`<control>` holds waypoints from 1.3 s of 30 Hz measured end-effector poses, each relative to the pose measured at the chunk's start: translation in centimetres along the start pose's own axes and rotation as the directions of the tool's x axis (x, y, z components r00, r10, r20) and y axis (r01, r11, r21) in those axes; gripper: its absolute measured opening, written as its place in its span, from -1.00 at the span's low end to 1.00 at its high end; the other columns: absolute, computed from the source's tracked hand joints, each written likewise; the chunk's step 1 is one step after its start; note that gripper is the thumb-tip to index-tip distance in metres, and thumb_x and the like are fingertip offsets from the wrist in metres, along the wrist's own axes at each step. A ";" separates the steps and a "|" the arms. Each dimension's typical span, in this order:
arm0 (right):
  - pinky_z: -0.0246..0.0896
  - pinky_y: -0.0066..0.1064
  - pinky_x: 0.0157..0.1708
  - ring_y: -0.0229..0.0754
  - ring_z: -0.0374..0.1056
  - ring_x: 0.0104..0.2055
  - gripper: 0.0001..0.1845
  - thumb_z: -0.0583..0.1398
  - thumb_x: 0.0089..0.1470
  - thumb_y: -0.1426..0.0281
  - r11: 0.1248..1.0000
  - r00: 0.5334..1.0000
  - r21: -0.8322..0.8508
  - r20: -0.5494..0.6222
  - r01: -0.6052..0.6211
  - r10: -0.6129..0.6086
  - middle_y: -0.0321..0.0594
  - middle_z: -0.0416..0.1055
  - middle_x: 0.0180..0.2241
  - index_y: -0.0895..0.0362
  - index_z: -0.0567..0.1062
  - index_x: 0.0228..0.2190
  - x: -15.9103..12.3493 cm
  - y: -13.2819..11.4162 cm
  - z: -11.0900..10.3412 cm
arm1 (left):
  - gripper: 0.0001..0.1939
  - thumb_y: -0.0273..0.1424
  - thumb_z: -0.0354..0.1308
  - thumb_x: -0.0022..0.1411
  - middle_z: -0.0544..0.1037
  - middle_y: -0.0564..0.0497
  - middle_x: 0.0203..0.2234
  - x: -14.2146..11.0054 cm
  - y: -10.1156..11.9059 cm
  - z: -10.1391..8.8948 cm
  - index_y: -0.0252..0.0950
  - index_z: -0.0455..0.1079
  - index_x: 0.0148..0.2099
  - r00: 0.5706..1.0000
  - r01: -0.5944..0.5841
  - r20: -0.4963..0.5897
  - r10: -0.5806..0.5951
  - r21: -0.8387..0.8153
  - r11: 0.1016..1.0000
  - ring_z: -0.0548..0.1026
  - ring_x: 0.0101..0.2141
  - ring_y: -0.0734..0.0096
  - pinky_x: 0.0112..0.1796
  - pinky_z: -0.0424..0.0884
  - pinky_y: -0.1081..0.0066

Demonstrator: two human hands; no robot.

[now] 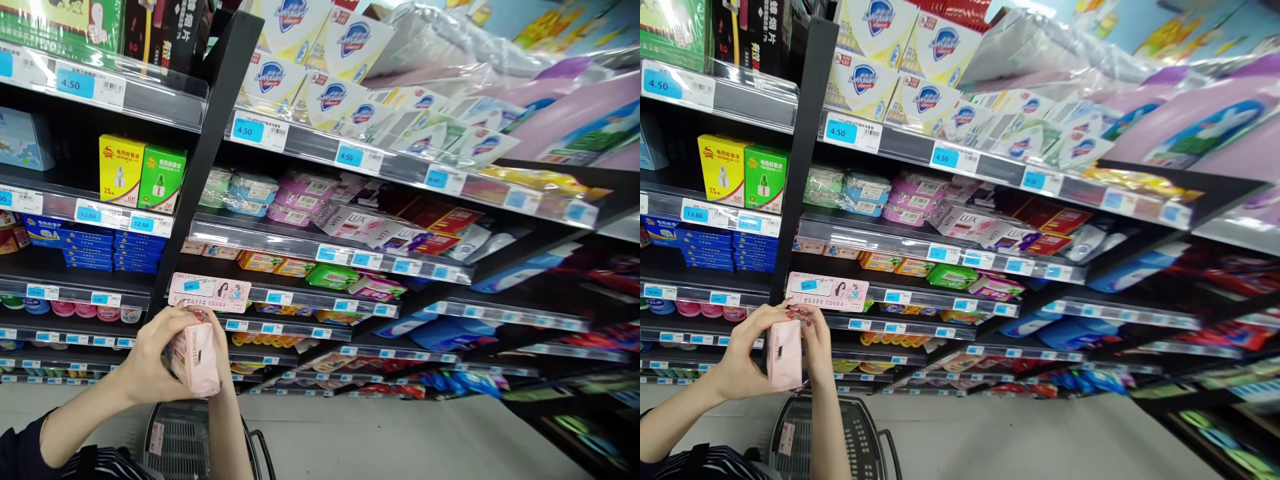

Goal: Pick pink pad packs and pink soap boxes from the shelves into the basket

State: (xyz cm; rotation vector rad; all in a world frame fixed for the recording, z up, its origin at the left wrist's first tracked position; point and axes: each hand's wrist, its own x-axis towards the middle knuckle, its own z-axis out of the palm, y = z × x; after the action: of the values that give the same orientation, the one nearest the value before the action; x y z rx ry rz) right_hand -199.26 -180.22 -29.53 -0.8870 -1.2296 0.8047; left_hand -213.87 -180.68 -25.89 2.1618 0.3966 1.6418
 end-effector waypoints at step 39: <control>0.10 -0.43 -0.49 -0.27 0.17 -0.48 -0.71 0.14 0.23 0.27 0.834 0.777 -0.506 -0.428 0.217 -0.462 -0.31 0.20 -0.48 0.07 0.28 -0.51 -1.0 -6.3 2.2 | -0.07 -0.38 0.37 -0.03 0.33 -0.20 0.15 -4.0 -0.9 1.1 -0.20 -0.06 0.30 0.911 0.405 0.061 -0.408 0.055 0.913 0.40 0.11 0.12 0.03 0.44 0.20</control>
State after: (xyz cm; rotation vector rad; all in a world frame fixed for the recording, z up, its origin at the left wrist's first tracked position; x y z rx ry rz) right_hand -201.31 -183.62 -24.12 -1.1021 -1.0260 -0.0525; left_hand -213.87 -181.84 -29.93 1.9874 0.8052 1.3286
